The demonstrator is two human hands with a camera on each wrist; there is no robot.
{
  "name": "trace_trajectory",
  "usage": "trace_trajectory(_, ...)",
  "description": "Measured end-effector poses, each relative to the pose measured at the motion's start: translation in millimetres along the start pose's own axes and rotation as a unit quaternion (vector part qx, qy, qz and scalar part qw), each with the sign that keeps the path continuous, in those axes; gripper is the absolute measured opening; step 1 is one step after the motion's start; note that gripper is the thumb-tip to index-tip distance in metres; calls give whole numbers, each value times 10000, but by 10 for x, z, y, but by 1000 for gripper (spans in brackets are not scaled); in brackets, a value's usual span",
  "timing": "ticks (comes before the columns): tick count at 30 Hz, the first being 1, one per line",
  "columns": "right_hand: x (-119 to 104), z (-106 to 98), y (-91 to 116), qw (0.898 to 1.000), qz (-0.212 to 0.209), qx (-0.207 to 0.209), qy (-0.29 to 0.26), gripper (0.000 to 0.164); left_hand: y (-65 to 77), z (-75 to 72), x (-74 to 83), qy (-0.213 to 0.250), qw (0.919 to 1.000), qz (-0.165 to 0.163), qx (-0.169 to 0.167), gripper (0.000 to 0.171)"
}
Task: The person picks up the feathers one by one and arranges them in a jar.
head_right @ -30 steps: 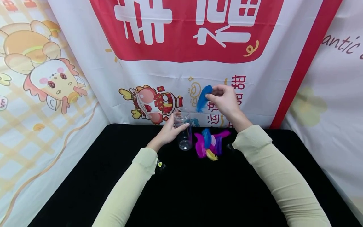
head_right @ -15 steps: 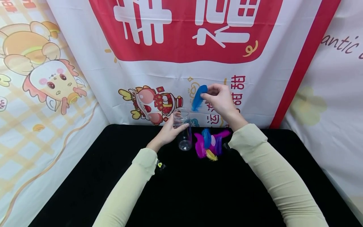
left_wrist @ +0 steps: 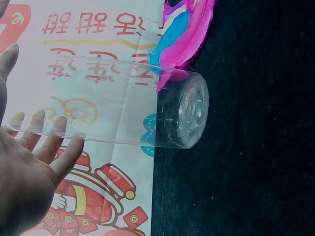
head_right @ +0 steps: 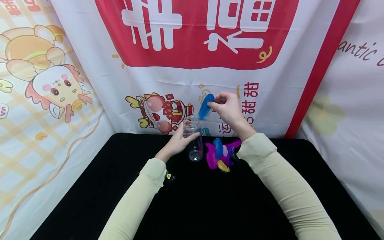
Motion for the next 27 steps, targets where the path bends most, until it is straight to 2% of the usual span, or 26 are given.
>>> trace_trajectory(16,49,83,29,9996,-76,-158,209,18,-9,3,-4,47,10000,-1,-35,68)
trace_trajectory(27,112,124,54,9995,71,-264,145,20,-18,6,-14,27,10000,92,26,64)
Point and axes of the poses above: each hand's wrist, its own y-axis away from the middle knuckle, its own z-axis out of the palm, x = y × z, the point moved 5 cm from there along -y, towards the middle knuckle, and after that the axes turned 11 degrees about x, right-handed, at the moved point
